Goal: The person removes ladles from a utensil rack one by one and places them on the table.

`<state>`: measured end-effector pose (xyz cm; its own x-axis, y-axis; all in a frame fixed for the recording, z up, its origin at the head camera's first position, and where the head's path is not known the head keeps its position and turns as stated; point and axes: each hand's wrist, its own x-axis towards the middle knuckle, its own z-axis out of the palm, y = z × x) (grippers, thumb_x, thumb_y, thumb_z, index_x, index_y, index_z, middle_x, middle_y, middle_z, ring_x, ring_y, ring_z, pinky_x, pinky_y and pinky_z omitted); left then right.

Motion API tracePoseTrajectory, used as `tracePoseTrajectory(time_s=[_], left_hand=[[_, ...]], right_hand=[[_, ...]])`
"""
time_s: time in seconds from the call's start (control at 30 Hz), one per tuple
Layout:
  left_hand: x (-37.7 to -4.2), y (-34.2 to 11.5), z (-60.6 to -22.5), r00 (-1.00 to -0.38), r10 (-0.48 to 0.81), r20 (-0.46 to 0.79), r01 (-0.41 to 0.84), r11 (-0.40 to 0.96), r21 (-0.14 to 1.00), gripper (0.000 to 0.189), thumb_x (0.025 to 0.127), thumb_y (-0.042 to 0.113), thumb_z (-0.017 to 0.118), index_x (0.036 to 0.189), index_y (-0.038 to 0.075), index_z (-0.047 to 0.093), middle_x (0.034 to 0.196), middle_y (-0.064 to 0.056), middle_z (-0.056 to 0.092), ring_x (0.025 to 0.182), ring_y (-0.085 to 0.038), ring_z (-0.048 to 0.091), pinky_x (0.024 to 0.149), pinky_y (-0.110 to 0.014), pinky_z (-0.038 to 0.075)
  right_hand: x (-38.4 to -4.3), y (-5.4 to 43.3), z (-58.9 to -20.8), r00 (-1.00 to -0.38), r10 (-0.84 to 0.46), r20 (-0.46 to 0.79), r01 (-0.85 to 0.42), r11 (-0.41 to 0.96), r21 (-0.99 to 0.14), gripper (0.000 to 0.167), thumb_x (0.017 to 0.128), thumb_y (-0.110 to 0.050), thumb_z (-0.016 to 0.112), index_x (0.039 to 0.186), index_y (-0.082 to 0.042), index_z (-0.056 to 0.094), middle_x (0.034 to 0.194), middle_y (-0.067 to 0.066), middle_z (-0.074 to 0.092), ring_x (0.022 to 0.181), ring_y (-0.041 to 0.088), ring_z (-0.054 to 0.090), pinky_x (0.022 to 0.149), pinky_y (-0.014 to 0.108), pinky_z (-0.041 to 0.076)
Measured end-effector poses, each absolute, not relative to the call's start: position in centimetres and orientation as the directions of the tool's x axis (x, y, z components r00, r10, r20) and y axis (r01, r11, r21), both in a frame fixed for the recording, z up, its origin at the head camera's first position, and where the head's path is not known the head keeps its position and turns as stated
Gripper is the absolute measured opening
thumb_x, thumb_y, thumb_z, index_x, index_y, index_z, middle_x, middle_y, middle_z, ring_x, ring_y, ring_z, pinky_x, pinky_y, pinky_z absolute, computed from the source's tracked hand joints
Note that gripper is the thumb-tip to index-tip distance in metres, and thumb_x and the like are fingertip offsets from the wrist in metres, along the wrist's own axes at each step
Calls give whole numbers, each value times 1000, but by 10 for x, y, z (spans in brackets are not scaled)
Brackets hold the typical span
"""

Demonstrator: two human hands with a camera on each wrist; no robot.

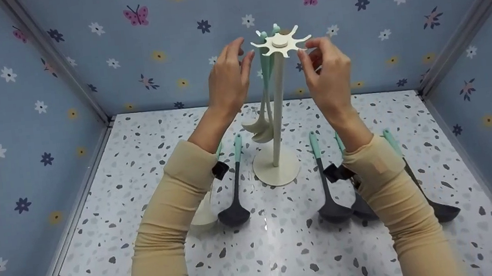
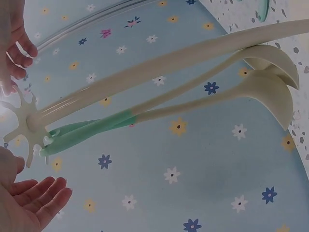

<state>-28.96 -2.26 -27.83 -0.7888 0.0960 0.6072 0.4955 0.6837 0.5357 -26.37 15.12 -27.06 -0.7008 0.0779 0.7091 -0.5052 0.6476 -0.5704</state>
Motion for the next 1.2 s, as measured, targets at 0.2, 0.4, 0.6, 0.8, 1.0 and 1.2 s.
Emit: tracePoseTrajectory(time_s=[0.2, 0.4, 0.6, 0.8, 1.0, 1.2], left_hand=[[-300, -13, -273, -769, 98, 631, 507, 695, 509, 36, 95, 28, 41, 118, 3, 53, 101, -9, 58, 89, -16, 56, 76, -26, 45], [-305, -7, -272, -749, 100, 656, 518, 706, 484, 28, 96, 20, 40, 103, 2, 60, 97, -8, 60, 86, -17, 57, 74, -26, 45], [-305, -7, -274, -740, 105, 665, 537, 687, 489, 29, 96, 18, 38, 94, -2, 59, 85, -11, 59, 73, -17, 53, 65, -27, 43], [-302, -6, -276, -744, 100, 661, 544, 665, 512, 31, 96, 22, 38, 89, -1, 56, 77, -10, 55, 66, -16, 47, 60, -26, 39], [-297, -3, -278, -727, 118, 676, 579, 634, 512, 30, 95, 24, 38, 87, -1, 55, 76, -10, 55, 68, -17, 48, 61, -26, 40], [-291, 3, -280, -699, 138, 702, 610, 627, 484, 31, 94, 24, 40, 88, -2, 56, 74, -9, 53, 65, -15, 46, 58, -25, 39]], right_hand=[[-270, 150, -279, -629, 52, 776, -570, 647, -506, 22, 91, -19, 51, 96, 2, 57, 72, 10, 54, 63, 13, 49, 58, 20, 41], [-272, 151, -280, -654, 75, 753, -557, 626, -546, 20, 91, -16, 51, 93, 2, 57, 74, 11, 55, 65, 13, 49, 58, 20, 42], [-272, 148, -277, -668, 90, 739, -546, 615, -568, 17, 90, -15, 52, 90, 2, 58, 75, 10, 56, 65, 12, 50, 59, 20, 43], [-275, 150, -276, -678, 120, 726, -536, 596, -599, 14, 89, -11, 53, 87, 2, 59, 73, 10, 57, 63, 11, 51, 58, 18, 44], [-283, 157, -270, -735, 171, 656, -513, 493, -703, 14, 87, -9, 57, 85, 4, 60, 71, 11, 60, 58, 14, 53, 54, 18, 45], [-284, 160, -259, -809, 210, 549, -434, 415, -799, 13, 85, -8, 58, 87, 5, 61, 73, 14, 60, 58, 18, 54, 54, 19, 47]])
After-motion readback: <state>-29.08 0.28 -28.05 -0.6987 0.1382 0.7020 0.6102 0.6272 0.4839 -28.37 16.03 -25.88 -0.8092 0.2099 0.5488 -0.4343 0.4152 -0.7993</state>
